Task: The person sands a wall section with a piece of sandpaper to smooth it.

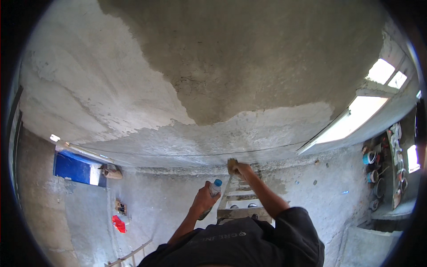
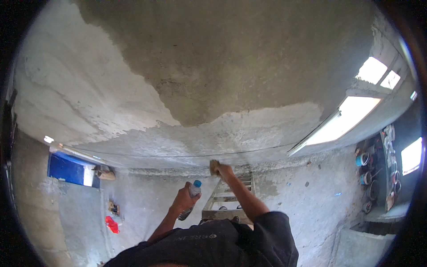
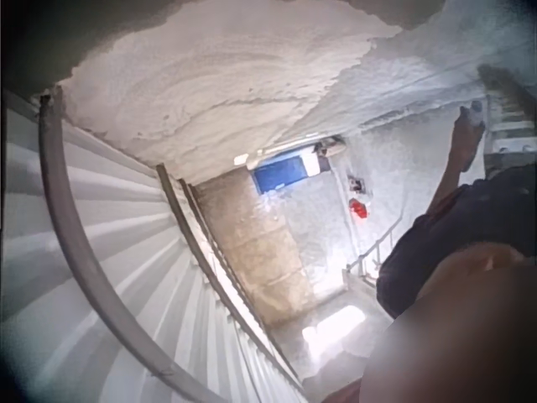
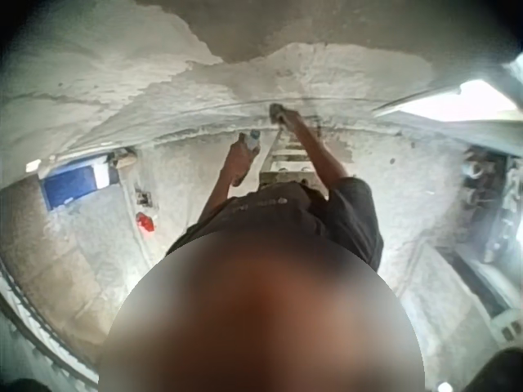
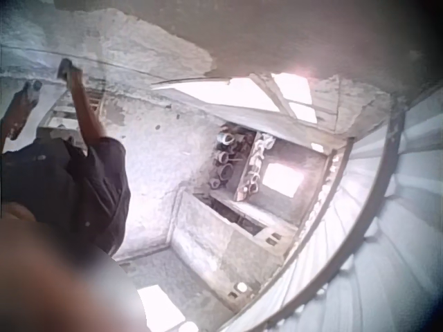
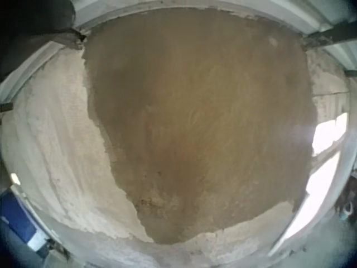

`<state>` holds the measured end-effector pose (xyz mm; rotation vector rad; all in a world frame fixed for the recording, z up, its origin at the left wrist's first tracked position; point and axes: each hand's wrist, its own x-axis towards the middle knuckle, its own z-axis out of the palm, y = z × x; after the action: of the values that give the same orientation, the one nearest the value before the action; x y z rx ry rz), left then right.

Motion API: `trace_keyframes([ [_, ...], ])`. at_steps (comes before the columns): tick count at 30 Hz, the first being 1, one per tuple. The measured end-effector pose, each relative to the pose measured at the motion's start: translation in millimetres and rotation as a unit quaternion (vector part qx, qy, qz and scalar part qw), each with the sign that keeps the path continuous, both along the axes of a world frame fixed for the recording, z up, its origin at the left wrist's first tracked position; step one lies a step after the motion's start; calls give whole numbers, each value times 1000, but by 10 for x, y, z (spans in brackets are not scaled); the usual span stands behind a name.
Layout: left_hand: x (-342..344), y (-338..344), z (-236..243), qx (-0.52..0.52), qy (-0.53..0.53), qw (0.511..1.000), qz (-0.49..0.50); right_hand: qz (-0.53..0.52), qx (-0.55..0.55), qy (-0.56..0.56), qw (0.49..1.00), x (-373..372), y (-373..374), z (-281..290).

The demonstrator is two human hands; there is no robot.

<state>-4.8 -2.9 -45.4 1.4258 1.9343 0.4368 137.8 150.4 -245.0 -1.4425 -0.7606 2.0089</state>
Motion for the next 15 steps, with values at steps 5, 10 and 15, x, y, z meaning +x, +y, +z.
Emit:
trace_keyframes([
  [5, 124, 92, -301, -179, 135, 961, -159, 9, -69, 59, 996, 561, -803, -60],
  [10, 399, 24, -861, -194, 181, 933, -245, -19, -64, 113, 991, 836, -1192, -74],
  [15, 934, 190, -709, -142, 276, 891, -330, -118, -46, 68, 990, 1117, -1182, -48],
])
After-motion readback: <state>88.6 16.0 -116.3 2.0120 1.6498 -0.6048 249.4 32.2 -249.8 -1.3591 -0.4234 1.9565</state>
